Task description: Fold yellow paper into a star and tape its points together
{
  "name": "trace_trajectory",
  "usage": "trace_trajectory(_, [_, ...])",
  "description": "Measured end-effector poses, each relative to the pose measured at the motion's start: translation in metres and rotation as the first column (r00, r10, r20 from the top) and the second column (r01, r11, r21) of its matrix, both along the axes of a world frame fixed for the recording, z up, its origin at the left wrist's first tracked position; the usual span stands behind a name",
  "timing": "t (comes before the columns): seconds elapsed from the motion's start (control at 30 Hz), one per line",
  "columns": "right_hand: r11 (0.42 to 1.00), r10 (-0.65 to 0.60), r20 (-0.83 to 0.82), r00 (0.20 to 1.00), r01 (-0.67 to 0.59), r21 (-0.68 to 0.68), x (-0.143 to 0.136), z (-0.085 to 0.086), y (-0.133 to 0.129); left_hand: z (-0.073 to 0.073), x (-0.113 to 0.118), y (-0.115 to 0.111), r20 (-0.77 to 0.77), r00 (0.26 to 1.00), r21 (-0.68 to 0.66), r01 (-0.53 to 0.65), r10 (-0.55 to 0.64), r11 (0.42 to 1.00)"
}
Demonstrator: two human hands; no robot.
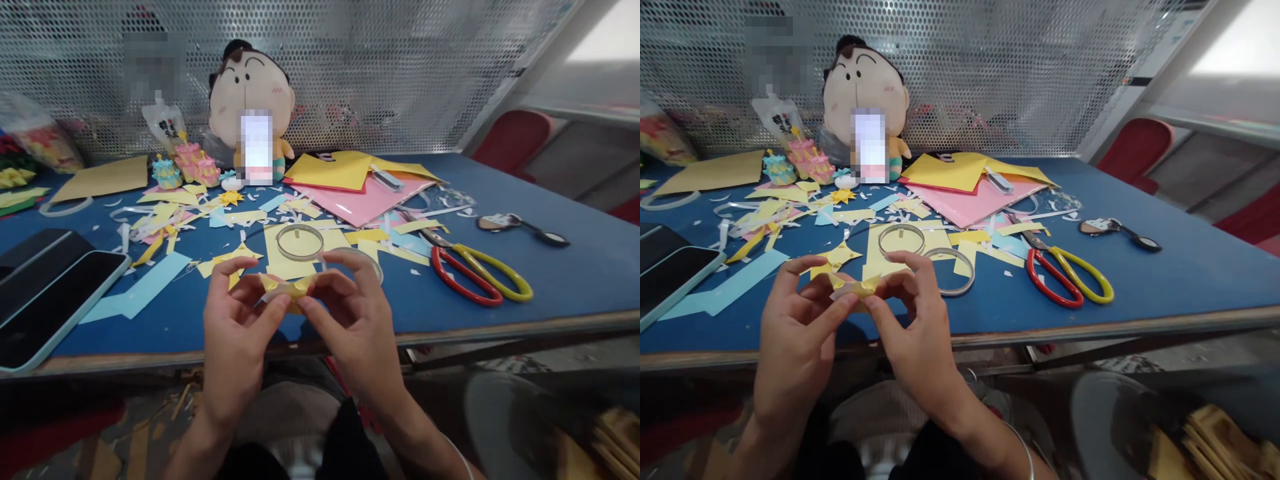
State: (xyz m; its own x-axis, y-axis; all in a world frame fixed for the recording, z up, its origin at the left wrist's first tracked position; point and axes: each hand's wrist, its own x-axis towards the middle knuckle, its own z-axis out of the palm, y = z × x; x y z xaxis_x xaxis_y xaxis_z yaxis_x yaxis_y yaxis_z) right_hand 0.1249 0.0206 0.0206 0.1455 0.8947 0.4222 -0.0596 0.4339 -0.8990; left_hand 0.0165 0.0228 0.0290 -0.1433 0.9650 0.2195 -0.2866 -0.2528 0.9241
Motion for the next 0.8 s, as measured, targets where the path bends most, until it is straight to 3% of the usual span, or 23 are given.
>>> trace_trajectory(0.2, [0.988,-0.119,0.036,0.992,0.115,0.100,0.0089,0.0015,-0.0004,-0.0026,-0.0014,0.0008,-0.072,0.995,0.050,-0.070,0.074,0.996])
trace_trajectory(0.33, [0.996,-0.081,0.021,0.996,0.080,0.046,0.0108,-0.0010,0.0002,-0.0027,-0.0023,0.0020,-0.114,0.987,0.047,-0.105,0.110,0.993])
trace_trajectory(0.47, [0.999,-0.038,0.129,0.991,0.038,0.001,0.0114,0.0003,-0.0009,-0.0023,-0.0022,0.0018,-0.154,0.978,0.040,-0.133,0.138,0.990])
trace_trajectory(0.6, [0.996,-0.068,0.257,0.964,0.050,0.077,0.0110,0.0008,-0.0040,-0.0032,-0.0006,0.0019,-0.170,0.974,0.043,-0.148,0.153,0.988])
trace_trajectory(0.8, [0.989,-0.113,0.312,0.943,0.075,0.131,0.0087,-0.0012,-0.0054,-0.0055,0.0015,0.0036,-0.167,0.974,0.045,-0.147,0.153,0.988])
